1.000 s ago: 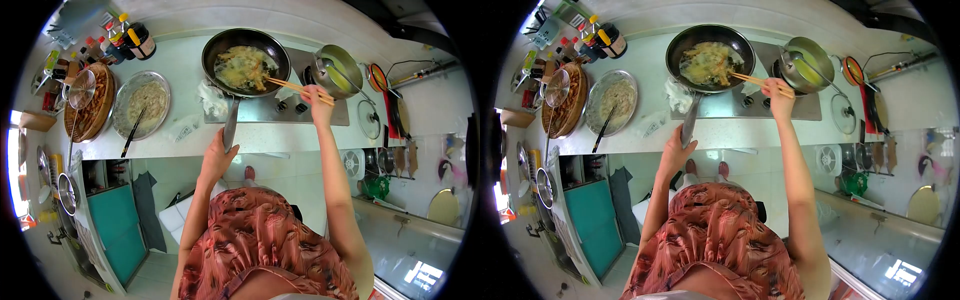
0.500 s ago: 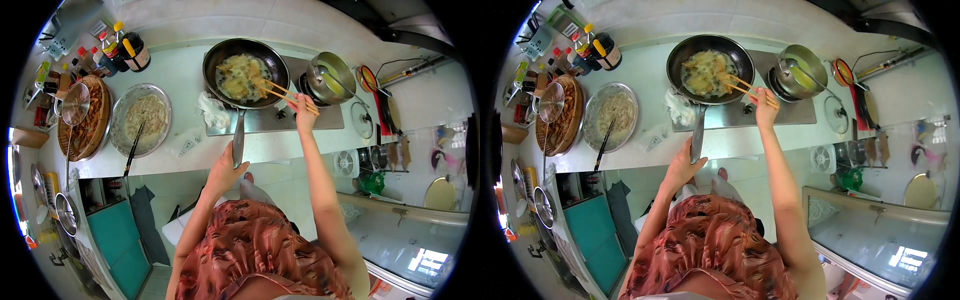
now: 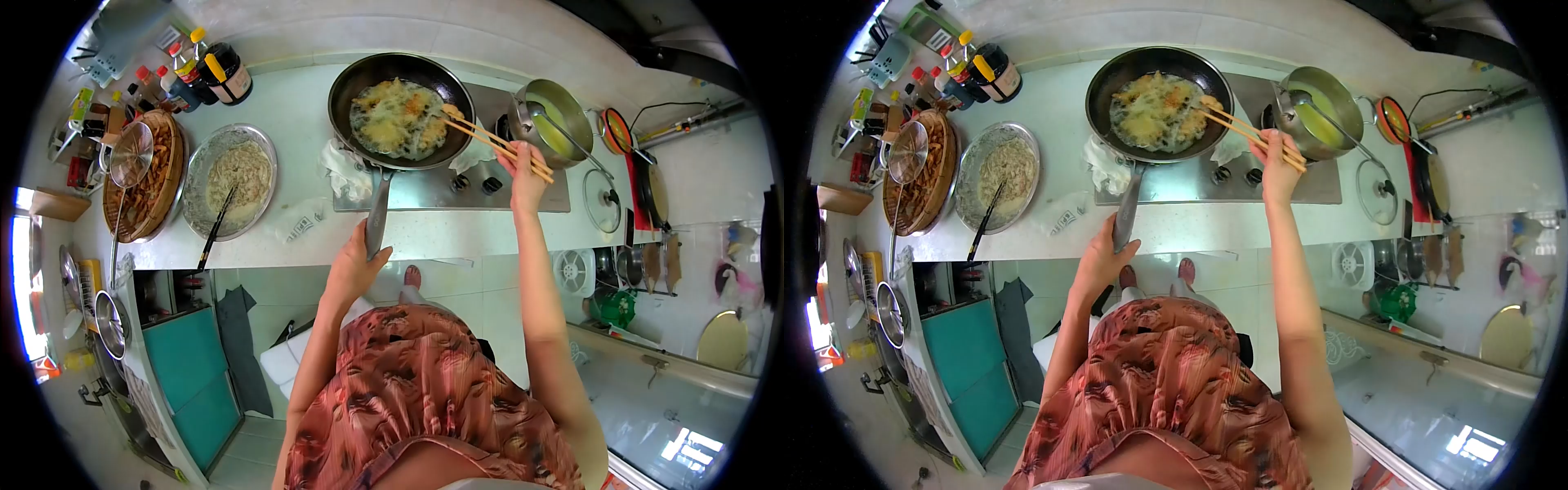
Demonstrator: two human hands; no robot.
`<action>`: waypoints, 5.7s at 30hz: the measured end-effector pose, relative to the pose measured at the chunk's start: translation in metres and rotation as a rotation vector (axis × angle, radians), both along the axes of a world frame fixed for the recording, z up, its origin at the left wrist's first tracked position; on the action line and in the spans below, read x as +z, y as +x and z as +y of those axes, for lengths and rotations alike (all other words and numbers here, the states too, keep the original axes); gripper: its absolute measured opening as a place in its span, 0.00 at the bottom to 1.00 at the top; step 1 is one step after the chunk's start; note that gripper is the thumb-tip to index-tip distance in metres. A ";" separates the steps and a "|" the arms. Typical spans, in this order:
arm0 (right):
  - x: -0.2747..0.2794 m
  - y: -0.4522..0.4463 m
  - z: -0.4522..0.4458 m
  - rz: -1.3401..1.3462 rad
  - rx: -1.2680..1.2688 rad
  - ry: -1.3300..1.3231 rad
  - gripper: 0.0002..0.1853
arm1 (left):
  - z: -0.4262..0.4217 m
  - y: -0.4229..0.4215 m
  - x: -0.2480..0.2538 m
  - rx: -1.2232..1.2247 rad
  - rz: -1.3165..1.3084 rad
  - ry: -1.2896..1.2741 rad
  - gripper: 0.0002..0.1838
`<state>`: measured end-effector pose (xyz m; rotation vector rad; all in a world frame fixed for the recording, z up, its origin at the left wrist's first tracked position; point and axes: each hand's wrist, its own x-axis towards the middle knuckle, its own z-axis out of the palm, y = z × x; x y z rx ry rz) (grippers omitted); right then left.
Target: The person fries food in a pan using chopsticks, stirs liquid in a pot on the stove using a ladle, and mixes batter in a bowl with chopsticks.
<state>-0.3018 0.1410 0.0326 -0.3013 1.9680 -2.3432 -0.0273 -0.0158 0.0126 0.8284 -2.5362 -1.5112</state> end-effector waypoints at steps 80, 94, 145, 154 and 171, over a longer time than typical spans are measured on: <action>-0.011 0.073 -0.066 0.280 0.399 0.140 0.04 | 0.005 -0.044 0.023 0.213 0.197 -0.040 0.18; -0.011 0.061 -0.086 0.072 0.310 0.010 0.07 | 0.004 -0.021 -0.019 0.273 -0.003 0.202 0.21; -0.023 -0.021 -0.072 -0.159 0.169 -0.064 0.11 | -0.003 -0.011 -0.014 0.226 -0.001 0.569 0.18; -0.018 -0.001 -0.073 -0.098 0.240 -0.032 0.13 | -0.001 -0.015 -0.017 0.270 0.001 0.535 0.19; 0.027 0.023 -0.039 0.113 0.328 0.254 0.11 | 0.017 -0.013 -0.038 0.227 0.066 -0.212 0.42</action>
